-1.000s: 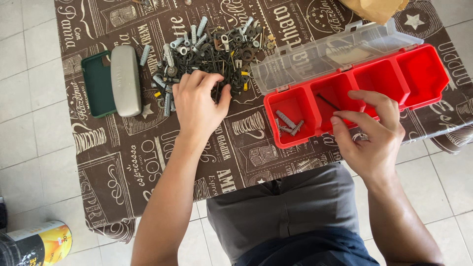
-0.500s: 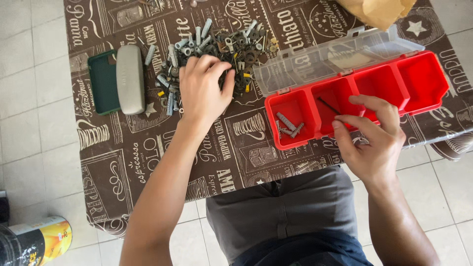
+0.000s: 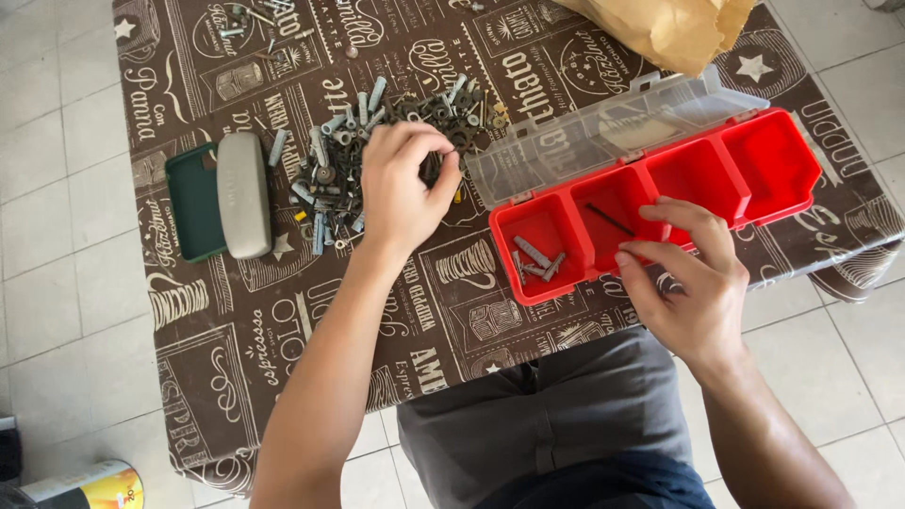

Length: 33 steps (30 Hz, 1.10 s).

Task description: The person sorts a mixed pile of screws, bolts, and plastic wall anchors on a table into compartments of a red plastic organizer. They pick up items one by one or in small groups and place them into the appropriate sections of the organizer.

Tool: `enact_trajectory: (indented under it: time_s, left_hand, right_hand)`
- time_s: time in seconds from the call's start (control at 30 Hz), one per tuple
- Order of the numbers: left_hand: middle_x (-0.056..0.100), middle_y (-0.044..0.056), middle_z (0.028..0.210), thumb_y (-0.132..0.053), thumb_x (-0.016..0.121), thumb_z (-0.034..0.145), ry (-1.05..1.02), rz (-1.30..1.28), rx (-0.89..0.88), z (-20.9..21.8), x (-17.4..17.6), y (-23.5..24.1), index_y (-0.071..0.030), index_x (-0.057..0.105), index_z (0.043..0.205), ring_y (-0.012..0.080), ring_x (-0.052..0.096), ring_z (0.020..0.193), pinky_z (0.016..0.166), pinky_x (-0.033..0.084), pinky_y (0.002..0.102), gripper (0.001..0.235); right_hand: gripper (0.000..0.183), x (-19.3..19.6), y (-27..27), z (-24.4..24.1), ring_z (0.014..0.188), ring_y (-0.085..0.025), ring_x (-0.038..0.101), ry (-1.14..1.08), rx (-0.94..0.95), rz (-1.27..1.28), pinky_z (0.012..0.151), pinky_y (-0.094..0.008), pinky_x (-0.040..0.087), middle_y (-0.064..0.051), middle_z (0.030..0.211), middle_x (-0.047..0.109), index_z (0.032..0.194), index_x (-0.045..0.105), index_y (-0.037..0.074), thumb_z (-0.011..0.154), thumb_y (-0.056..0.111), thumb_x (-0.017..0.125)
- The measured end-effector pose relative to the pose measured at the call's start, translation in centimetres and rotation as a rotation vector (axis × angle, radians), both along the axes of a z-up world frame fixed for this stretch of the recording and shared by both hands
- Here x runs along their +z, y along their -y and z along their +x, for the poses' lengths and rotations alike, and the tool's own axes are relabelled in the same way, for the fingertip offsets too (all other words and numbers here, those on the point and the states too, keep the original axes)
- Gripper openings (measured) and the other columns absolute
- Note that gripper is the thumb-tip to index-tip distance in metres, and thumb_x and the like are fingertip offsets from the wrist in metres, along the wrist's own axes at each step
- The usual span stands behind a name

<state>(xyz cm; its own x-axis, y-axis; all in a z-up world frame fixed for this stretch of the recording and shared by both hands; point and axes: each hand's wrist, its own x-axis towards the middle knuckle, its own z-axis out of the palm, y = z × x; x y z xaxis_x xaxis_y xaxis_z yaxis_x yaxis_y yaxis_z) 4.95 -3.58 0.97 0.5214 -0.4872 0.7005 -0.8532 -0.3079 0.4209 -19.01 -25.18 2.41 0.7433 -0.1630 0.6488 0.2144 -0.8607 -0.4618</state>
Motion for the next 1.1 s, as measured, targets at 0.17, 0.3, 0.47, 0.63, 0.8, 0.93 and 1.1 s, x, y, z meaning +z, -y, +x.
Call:
enact_trajectory:
  time_s: [0.17,0.3,0.47,0.63,0.8,0.93,1.1]
  left_hand:
    - [0.075,0.009,0.098,-0.005,0.068,0.102,-0.532,-0.368,-0.295,-3.3,2.4,-0.5,-0.005,0.066,0.117,0.0135,0.070,0.084,0.068,0.053,0.022,0.016]
    - [0.074,0.016,0.106,0.005,0.065,0.105,-1.021,-0.696,-0.575,-6.2,2.7,-1.0,-0.010,0.050,0.152,0.0227,0.072,0.080,0.058,0.054,0.027,0.051]
    - [0.074,0.013,0.108,-0.003,0.064,0.105,-1.053,-0.630,-0.776,-8.4,2.5,0.2,-0.010,0.069,0.118,0.0238,0.079,0.089,0.050,0.050,0.021,0.016]
    - [0.077,0.022,0.104,-0.001,0.073,0.094,-1.109,-0.534,-0.707,-9.6,1.9,1.1,-0.002,0.072,0.107,0.0263,0.080,0.086,0.049,0.057,0.020,0.013]
    - [0.080,0.009,0.099,-0.011,0.078,0.091,-0.627,-0.243,-0.462,-8.5,1.3,1.5,-0.008,0.070,0.125,0.0176,0.079,0.081,0.053,0.061,0.021,0.035]
    - [0.078,0.012,0.092,-0.008,0.074,0.095,-0.211,-0.174,-0.233,-4.9,-0.2,0.0,-0.003,0.068,0.126,0.0203,0.075,0.072,0.045,0.055,0.024,0.032]
    - [0.069,0.003,0.079,-0.015,0.082,0.090,0.196,0.101,0.085,-0.9,-1.6,-4.5,-0.012,0.078,0.097,0.0272,0.067,0.081,0.073,0.054,0.037,0.008]
  right_hand:
    - [0.003,0.3,-0.8,0.3,0.116,-0.040,0.065,0.011,-0.016,0.024,0.100,-0.050,0.052,-0.025,0.121,0.067,0.097,0.077,-0.006,0.095,-0.003,0.077]
    - [0.012,1.1,-1.8,0.9,0.114,-0.041,0.066,0.057,0.020,0.011,0.102,-0.051,0.053,-0.023,0.117,0.070,0.099,0.076,-0.005,0.093,0.004,0.081]
    - [0.029,3.0,-4.8,2.1,0.110,-0.040,0.066,0.158,0.112,0.032,0.107,-0.059,0.054,-0.023,0.111,0.068,0.107,0.068,-0.006,0.089,0.010,0.084]
    - [0.031,0.7,-4.8,2.4,0.088,-0.037,0.077,0.237,0.141,0.198,0.080,-0.049,0.061,-0.019,0.097,0.073,0.109,0.072,-0.010,0.083,0.001,0.085]
    - [0.008,0.0,-1.1,1.4,0.084,-0.038,0.075,0.233,0.137,0.109,0.073,-0.047,0.059,-0.022,0.093,0.073,0.096,0.075,-0.006,0.090,-0.004,0.080]
    - [0.008,-0.6,1.4,0.6,0.080,-0.039,0.073,0.189,-0.012,0.055,0.074,-0.045,0.058,-0.018,0.091,0.074,0.097,0.078,-0.005,0.092,-0.006,0.084]
    - [0.009,-1.3,2.3,0.7,0.084,-0.039,0.069,0.118,-0.029,-0.021,0.079,-0.047,0.057,-0.015,0.091,0.074,0.098,0.080,-0.001,0.091,-0.002,0.086]
